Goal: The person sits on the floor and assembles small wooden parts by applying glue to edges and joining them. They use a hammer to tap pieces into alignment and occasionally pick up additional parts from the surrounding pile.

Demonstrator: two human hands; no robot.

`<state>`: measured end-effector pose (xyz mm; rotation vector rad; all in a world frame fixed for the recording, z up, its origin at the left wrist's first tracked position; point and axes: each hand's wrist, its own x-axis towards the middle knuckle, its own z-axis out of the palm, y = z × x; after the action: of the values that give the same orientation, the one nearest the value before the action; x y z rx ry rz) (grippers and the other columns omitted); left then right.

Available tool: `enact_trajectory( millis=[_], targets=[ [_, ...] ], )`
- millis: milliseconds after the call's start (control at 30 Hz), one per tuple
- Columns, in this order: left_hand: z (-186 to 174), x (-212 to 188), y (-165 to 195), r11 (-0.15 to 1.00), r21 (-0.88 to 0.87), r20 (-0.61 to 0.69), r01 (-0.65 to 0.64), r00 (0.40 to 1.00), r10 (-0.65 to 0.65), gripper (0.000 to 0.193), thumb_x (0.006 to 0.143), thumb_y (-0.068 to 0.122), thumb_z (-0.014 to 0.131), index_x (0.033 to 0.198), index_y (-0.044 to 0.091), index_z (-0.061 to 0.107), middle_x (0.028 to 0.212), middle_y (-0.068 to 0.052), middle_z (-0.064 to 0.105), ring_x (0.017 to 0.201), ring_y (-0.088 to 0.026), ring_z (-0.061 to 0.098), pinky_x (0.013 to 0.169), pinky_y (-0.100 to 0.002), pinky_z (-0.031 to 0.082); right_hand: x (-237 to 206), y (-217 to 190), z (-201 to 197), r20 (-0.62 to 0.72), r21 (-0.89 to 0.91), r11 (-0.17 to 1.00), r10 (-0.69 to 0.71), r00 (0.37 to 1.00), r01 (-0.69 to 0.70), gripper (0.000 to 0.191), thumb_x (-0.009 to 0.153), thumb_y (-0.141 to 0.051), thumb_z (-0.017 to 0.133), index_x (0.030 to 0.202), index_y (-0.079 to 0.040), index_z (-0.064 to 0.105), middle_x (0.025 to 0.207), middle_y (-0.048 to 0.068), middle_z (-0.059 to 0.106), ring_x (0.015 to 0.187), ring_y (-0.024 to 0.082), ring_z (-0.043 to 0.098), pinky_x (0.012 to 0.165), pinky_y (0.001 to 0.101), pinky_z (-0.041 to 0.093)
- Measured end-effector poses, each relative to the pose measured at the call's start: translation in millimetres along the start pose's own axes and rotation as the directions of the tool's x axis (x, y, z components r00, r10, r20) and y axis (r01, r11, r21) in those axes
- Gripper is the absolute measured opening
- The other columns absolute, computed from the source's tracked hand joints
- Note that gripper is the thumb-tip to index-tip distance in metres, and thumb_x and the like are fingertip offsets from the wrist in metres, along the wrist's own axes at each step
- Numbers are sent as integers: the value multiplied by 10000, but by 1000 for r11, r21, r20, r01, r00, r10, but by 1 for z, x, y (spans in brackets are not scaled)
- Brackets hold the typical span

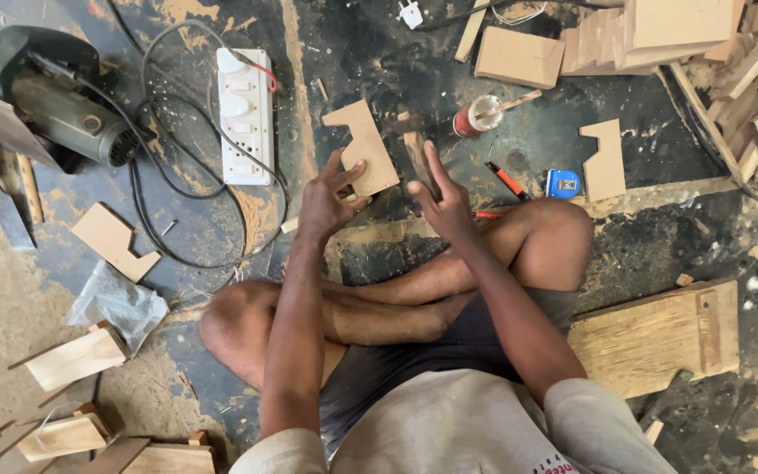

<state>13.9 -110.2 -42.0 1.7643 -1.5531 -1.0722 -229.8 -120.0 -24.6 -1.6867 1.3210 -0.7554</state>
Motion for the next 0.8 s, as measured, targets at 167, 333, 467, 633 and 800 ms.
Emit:
enact_trajectory(
  millis=[167, 333, 467, 633, 800],
  targets=[
    [-3, -2, 7, 1000, -2, 4, -6, 1000, 6, 639, 687, 104, 929, 1277, 239, 722, 1586, -117, 459, 1020, -236, 763, 927, -321, 620, -34, -28, -23, 39, -236, 922, -306, 951, 306, 609, 1074, -193, 642, 1622, -127, 384, 1096, 216, 720, 919, 323, 722, 780, 417, 563],
    [-7, -2, 11, 996, 36, -36, -83, 996, 84, 643, 686, 115, 930, 1290, 212, 730, 1553, -121, 509, 1024, -235, 763, 937, -332, 609, -45, -48, -28, 173, -387, 876, -238, 956, 288, 593, 1030, -203, 663, 1578, -157, 440, 883, 180, 690, 711, 336, 674, 635, 457, 535],
    [-4, -1, 9, 998, 55, -23, -42, 999, 43, 607, 704, 170, 947, 1270, 206, 730, 1545, -131, 510, 963, -235, 769, 914, -345, 605, -45, -59, -25, 154, -400, 842, -327, 932, 361, 581, 1044, -189, 640, 1583, -158, 426, 855, 179, 664, 655, 324, 649, 592, 445, 528],
    [3, 3, -2, 972, 152, -92, -179, 977, 194, 659, 632, 161, 974, 1254, 220, 765, 1520, -177, 490, 1017, -288, 746, 942, -363, 584, -47, -65, -32, 233, -432, 853, -208, 950, 293, 628, 1038, -217, 649, 1609, -158, 394, 831, 171, 675, 648, 336, 649, 585, 458, 516],
    [9, 5, -11, 1000, 23, -9, 0, 1000, 0, 624, 690, 184, 918, 1280, 240, 722, 1601, -144, 443, 1002, -239, 768, 897, -331, 633, -47, -63, -28, 91, -420, 772, -488, 868, 477, 612, 1131, -181, 573, 1665, -126, 278, 1005, 223, 686, 792, 330, 687, 655, 411, 555]
  ],
)
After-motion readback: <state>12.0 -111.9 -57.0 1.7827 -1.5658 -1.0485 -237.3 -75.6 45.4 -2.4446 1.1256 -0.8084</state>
